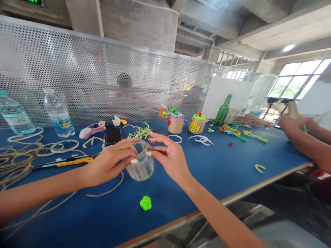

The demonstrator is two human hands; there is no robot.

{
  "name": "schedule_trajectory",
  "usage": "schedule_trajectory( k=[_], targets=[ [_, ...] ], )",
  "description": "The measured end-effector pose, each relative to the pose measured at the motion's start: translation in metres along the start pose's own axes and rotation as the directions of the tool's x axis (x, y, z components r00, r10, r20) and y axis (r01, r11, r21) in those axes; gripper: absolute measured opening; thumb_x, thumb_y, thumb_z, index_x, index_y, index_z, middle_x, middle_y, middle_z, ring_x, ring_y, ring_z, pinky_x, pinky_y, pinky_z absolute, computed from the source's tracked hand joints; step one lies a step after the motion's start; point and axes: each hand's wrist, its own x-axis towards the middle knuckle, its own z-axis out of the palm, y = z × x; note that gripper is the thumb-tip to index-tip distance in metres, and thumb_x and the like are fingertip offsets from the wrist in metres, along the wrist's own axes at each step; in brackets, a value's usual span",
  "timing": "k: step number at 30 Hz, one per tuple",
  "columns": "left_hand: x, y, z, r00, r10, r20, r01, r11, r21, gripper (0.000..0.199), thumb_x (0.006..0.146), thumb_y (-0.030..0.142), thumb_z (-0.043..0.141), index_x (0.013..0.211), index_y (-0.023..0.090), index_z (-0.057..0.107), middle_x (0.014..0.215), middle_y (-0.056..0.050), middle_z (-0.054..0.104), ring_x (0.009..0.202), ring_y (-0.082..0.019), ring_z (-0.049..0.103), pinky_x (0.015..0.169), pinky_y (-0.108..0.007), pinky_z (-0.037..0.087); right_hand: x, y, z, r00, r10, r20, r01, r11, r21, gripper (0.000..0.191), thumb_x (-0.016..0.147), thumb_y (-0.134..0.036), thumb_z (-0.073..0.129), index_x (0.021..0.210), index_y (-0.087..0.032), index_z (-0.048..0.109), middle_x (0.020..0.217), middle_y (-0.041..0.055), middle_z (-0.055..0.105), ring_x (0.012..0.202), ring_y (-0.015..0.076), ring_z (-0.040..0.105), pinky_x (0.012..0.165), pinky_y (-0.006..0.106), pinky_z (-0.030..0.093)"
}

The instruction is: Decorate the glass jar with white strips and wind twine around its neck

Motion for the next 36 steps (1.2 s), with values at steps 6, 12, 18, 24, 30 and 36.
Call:
schedule_trajectory(
  k=[6,12,18,24,30,36],
  targets=[
    [-0.020,0.009,-0.010,0.998,-0.061,-0.028,0.060,0.998,-0.030,0.020,0.092,0.005,0.042,0.094,0.014,0.060,0.093,-0.007,0.061,0.127,-0.025,0.045,0.106,-0.044,0.043,-0.012,-0.008,0.015,0.931,-0.365,0.028,0.326,0.791,-0.518,0.013,0.080,-0.016,0.063,0.091,-0.018,0.069,0.116,0.0114,0.063,0.096,0.0200,0.066,0.085,0.039,0.057],
    [-0.041,0.023,-0.006,0.992,-0.006,-0.123,0.014,0.998,0.067,0.022,0.090,0.000,0.041,0.094,0.013,0.058,0.092,-0.008,0.060,0.125,-0.024,0.047,0.107,-0.049,0.042,-0.024,-0.023,0.039,0.871,-0.459,0.176,0.454,0.617,-0.643,0.012,0.081,-0.007,0.057,0.083,-0.015,0.067,0.102,0.0114,0.063,0.093,0.0198,0.062,0.077,0.035,0.057],
    [-0.053,0.022,-0.003,0.988,0.033,-0.151,-0.014,0.992,0.126,0.020,0.089,-0.003,0.041,0.090,0.011,0.055,0.091,-0.009,0.058,0.127,-0.025,0.043,0.109,-0.049,0.041,-0.028,-0.030,0.052,0.822,-0.480,0.306,0.543,0.499,-0.676,0.019,0.084,-0.002,0.053,0.070,-0.012,0.060,0.087,0.0077,0.057,0.084,0.0158,0.054,0.074,0.029,0.052],
    [-0.051,0.025,-0.003,0.979,0.078,-0.190,-0.047,0.986,0.163,0.021,0.088,-0.004,0.040,0.088,0.011,0.055,0.089,-0.009,0.059,0.126,-0.025,0.045,0.104,-0.048,0.046,-0.030,-0.026,0.058,0.749,-0.525,0.404,0.604,0.291,-0.742,0.028,0.088,-0.001,0.044,0.066,-0.016,0.054,0.072,0.0052,0.054,0.073,0.0160,0.047,0.065,0.033,0.048],
    [-0.052,0.027,0.001,0.971,-0.021,-0.237,0.056,0.989,0.140,0.020,0.090,-0.001,0.040,0.091,0.013,0.055,0.090,-0.009,0.058,0.126,-0.026,0.047,0.101,-0.045,0.049,-0.029,-0.021,0.058,0.669,-0.633,0.391,0.611,0.169,-0.773,0.020,0.086,0.000,0.047,0.078,-0.016,0.057,0.076,0.0069,0.058,0.076,0.0181,0.050,0.067,0.035,0.048],
    [-0.052,0.029,0.002,0.971,-0.044,-0.236,0.073,0.990,0.118,0.019,0.091,0.001,0.041,0.092,0.013,0.056,0.089,-0.009,0.058,0.128,-0.027,0.045,0.100,-0.043,0.050,-0.028,-0.016,0.057,0.662,-0.682,0.311,0.589,0.217,-0.778,0.022,0.081,0.002,0.051,0.091,-0.017,0.055,0.080,0.0057,0.061,0.081,0.0183,0.055,0.072,0.034,0.052]
  ],
)
